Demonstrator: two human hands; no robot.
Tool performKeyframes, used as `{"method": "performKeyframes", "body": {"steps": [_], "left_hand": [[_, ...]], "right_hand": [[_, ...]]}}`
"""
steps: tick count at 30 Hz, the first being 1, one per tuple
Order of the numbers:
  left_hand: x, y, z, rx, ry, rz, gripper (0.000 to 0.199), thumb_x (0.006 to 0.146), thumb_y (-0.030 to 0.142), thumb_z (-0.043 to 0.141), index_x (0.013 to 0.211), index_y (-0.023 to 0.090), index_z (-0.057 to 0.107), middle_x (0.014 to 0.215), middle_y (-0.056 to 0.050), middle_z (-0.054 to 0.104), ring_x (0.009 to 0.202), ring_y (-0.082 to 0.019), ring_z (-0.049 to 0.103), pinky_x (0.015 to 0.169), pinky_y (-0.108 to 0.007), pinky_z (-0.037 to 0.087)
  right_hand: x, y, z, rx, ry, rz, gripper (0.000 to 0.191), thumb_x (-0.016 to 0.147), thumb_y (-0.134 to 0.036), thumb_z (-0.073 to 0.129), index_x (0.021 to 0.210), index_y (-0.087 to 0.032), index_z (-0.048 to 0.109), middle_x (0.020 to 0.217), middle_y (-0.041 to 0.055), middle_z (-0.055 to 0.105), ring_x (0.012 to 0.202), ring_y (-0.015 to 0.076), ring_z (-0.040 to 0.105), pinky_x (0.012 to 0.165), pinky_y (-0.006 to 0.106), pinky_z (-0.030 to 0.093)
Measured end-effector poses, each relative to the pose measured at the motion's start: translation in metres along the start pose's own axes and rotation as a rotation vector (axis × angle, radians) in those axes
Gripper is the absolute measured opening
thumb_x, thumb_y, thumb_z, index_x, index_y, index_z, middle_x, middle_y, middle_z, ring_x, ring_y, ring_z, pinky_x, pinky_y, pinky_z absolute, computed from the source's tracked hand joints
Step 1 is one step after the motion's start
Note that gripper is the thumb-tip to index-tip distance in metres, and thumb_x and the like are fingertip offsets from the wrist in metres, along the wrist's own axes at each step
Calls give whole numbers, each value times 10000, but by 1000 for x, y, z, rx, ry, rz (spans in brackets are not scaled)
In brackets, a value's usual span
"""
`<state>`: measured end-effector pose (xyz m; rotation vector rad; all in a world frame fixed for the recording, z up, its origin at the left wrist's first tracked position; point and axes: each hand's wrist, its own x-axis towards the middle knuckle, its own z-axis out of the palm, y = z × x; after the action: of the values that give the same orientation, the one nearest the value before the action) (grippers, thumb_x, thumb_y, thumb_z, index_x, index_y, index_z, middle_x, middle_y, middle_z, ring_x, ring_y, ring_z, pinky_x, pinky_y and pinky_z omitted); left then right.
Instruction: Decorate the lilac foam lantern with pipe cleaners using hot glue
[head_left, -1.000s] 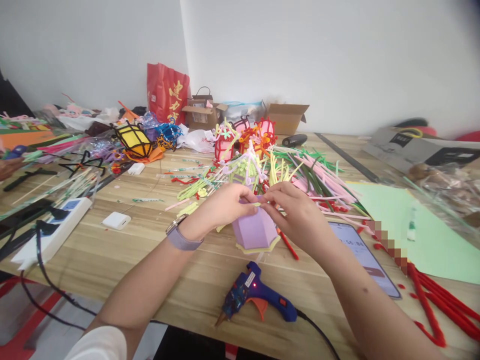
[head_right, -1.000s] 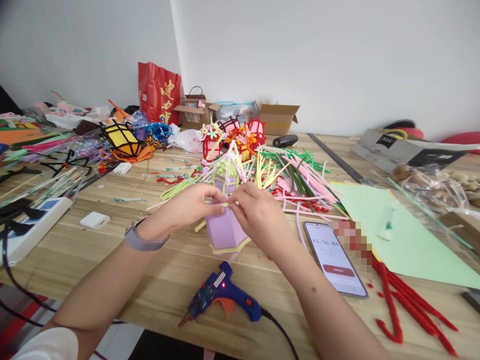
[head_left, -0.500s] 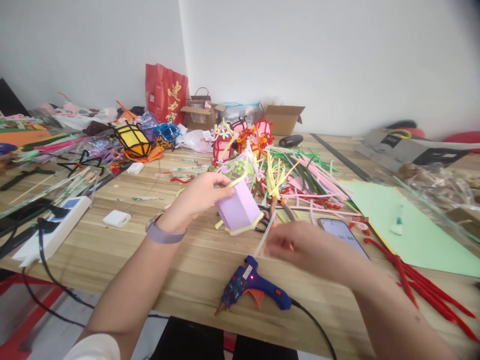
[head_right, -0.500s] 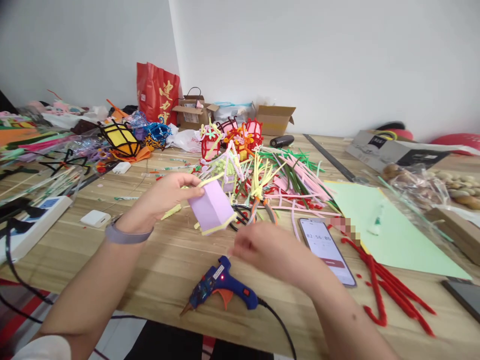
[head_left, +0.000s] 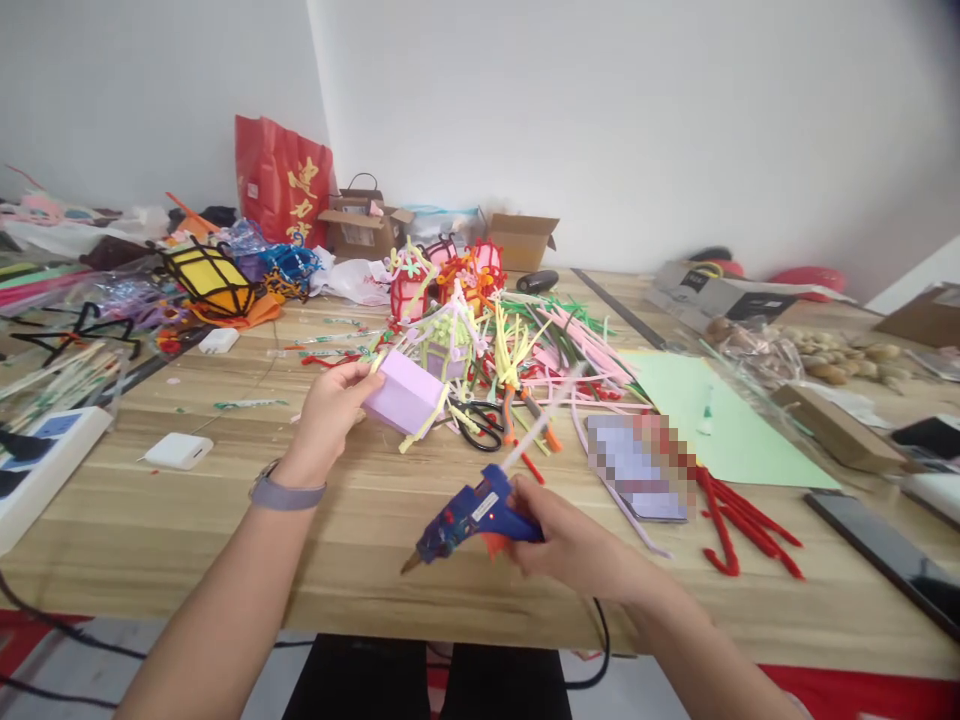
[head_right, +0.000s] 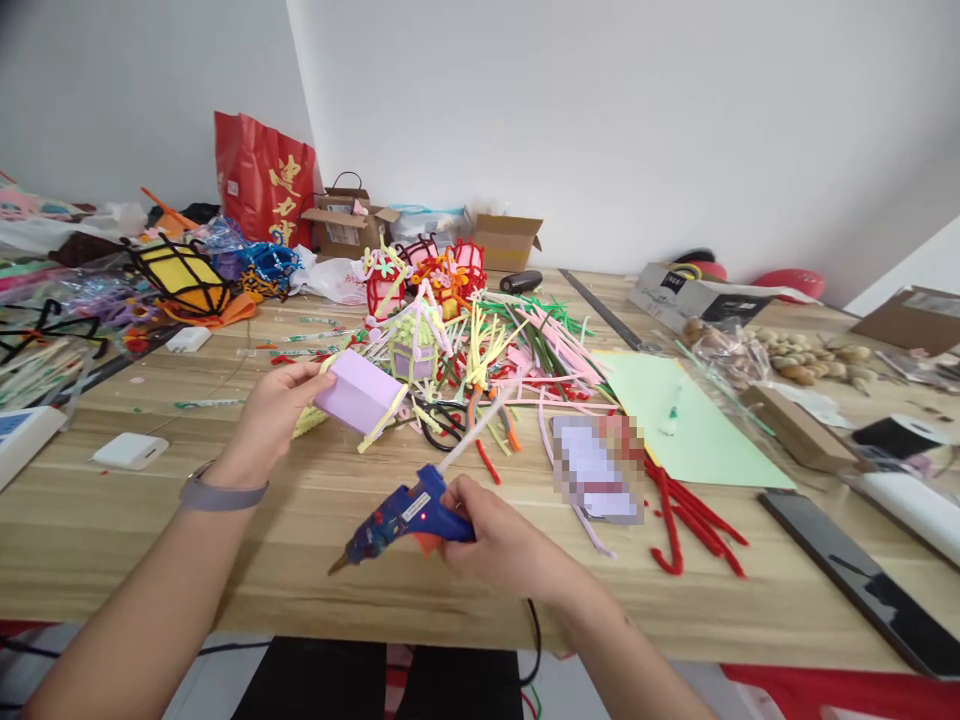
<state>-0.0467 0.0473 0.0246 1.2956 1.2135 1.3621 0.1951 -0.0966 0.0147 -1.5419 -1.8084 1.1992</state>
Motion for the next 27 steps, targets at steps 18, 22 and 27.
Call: {"method": "performKeyframes", "body": {"steps": [18, 22, 27], "left_hand": [[-28, 9, 13, 136, -183, 53, 192, 755, 335, 629, 795, 154, 677, 792, -12, 681, 722, -159, 595, 650, -242, 434], [-39, 14, 18, 225, -253, 18, 209, 779, 347, 604, 821, 158, 684, 806, -15, 700, 736, -170, 613, 652, -244, 446], [-45, 15, 22, 243, -300, 6, 217, 792, 349, 599, 853, 162, 692, 870, -30, 725, 797, -183, 640, 702, -254, 463]], "right_hand": [[56, 6, -6, 756, 160, -109, 343, 664, -484, 784, 695, -170, 647, 613, 12, 597, 428, 78, 429, 353, 205, 333], [49, 10, -1, 741, 181, -124, 322, 690, -483, 771, 721, -182, 662, 662, 30, 617, 491, 106, 511, 350, 193, 368], [49, 12, -2, 701, 238, -103, 312, 689, -467, 777, 699, -180, 657, 647, 32, 610, 477, 105, 509, 322, 184, 360]]}}
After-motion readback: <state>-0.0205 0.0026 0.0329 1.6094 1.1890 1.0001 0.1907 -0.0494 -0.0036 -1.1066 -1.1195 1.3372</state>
